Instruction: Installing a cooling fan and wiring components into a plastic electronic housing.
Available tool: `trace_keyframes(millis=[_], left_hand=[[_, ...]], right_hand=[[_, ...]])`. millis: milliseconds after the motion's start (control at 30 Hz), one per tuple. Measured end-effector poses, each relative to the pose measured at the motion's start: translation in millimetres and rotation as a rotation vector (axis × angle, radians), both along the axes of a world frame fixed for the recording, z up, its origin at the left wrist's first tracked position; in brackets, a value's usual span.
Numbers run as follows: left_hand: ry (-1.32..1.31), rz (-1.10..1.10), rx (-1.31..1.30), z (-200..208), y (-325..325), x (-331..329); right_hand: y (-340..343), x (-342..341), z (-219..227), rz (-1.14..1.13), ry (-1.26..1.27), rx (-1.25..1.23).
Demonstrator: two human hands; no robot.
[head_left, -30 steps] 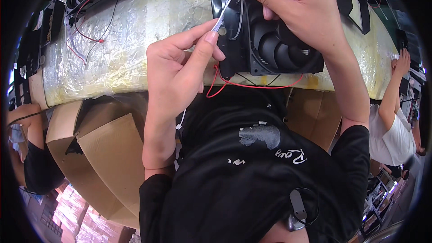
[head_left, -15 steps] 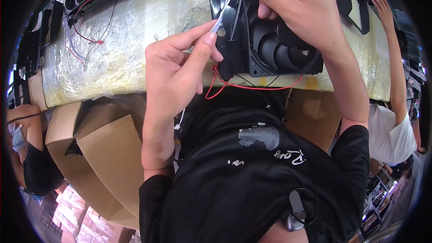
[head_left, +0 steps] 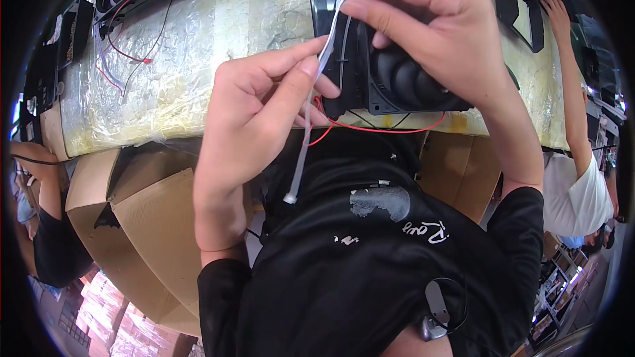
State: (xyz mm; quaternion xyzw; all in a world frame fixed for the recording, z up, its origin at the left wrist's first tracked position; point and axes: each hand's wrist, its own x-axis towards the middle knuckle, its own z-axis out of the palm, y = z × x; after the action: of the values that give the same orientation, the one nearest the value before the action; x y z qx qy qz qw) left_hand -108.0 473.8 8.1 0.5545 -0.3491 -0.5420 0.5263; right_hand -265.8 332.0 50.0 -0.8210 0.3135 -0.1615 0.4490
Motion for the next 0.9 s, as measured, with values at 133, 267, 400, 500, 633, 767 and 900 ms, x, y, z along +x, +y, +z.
trace_keyframes(millis=[133,267,400,500,633,767,900], left_hand=[[0.08,-0.121,0.07,8.7,2.1,6.0],[-0.281,-0.19,0.153,10.7,2.2,-2.8],[-0.772,-0.058,-0.265,-10.6,4.6,-16.7],[-0.815,-0.075,-0.331,-10.2,6.5,-20.5],[-0.844,-0.105,-0.324,-10.8,7.9,-15.2],[-0.643,-0.04,-0.213,2.4,0.2,-6.4],[0.197,-0.143,0.044,1.6,-7.2,5.6]], right_hand=[[3.4,-2.9,-4.8,0.175,-0.109,-0.364],[6.8,-3.2,-4.5,0.242,-0.062,-0.458],[10.0,-1.3,-1.3,0.235,0.019,-0.476],[13.5,-1.3,3.3,0.208,0.095,-0.46],[15.7,-0.6,3.8,0.215,0.092,-0.501],[14.3,-7.3,-3.2,0.22,0.078,-0.482],[15.2,-13.2,-0.4,0.254,0.086,-0.478]])
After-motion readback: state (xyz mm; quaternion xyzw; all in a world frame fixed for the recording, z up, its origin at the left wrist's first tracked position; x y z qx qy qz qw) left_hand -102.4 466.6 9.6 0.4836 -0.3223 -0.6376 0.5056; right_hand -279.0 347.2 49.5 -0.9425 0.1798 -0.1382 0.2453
